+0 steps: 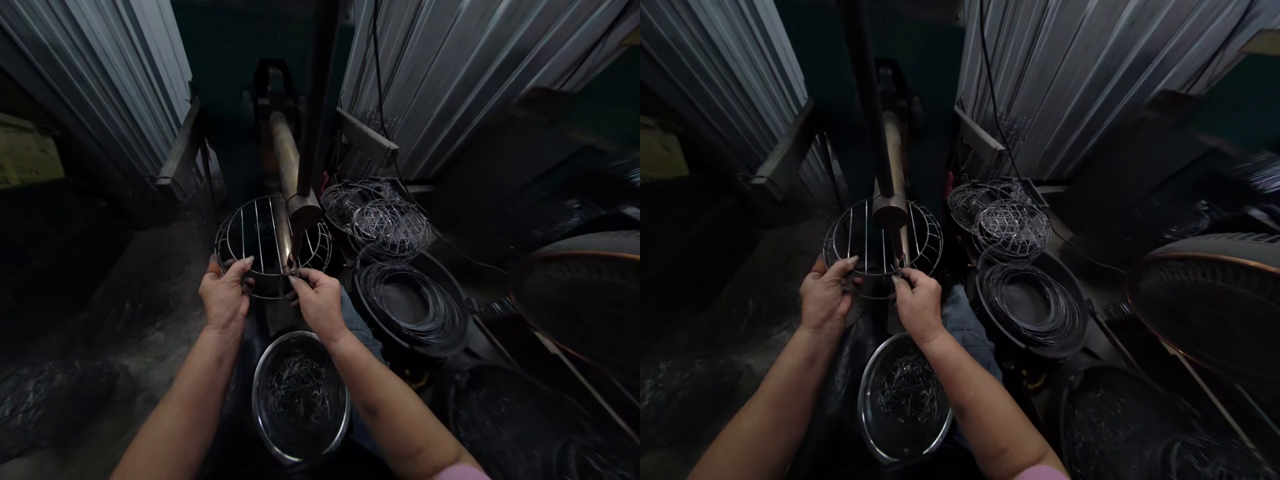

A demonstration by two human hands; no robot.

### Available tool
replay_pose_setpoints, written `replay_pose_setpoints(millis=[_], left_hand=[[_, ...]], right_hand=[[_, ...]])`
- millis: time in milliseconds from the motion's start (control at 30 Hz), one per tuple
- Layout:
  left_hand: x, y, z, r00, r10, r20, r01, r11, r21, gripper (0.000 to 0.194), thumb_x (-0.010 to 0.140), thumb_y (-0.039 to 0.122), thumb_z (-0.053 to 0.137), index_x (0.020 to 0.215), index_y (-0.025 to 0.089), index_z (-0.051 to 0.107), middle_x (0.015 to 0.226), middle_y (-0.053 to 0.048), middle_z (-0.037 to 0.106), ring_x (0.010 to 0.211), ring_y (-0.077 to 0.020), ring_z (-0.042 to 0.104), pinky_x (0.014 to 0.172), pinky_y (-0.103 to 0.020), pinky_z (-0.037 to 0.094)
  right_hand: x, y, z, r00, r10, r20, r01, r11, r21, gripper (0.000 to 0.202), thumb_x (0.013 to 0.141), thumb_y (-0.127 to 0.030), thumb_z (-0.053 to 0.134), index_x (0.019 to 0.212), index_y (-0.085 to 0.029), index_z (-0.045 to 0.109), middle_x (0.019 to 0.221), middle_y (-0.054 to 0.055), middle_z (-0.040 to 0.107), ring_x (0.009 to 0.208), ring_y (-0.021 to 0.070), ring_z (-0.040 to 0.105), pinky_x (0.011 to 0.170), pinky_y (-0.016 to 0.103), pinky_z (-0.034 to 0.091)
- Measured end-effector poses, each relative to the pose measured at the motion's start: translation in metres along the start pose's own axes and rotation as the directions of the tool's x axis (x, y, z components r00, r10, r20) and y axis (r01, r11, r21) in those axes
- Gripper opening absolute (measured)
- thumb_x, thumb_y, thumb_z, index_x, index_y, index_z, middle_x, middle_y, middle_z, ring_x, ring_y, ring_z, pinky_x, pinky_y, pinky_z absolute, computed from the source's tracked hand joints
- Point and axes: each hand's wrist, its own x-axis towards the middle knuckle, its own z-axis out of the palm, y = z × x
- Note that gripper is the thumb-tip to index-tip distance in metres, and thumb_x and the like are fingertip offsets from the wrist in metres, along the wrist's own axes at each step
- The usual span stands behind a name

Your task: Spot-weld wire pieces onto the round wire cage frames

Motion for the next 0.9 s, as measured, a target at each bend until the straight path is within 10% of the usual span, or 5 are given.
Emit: replay_pose_setpoints(millis=[900], left_hand=[[0.009, 0.004, 0.01, 0.999, -0.037, -0.022, 0.037, 0.999, -0.031, 0.044, 0.046, 0.018, 0.082, 0.08, 0.018, 0.055, 0.076, 0.002, 0.055, 0.059, -0.0104, 0.053, 0.043, -0.02, 0.036]], right_hand=[[-0.007, 0.014, 0.012, 0.986, 0.041, -0.163, 0.014, 0.947, 0.321, 0.02, 0.071, -0.035, 0.071, 0.078, -0.017, 0.066, 0.063, -0.002, 0.065, 0.053, 0.0136, 0.064, 0.052, 0.025, 0.055]])
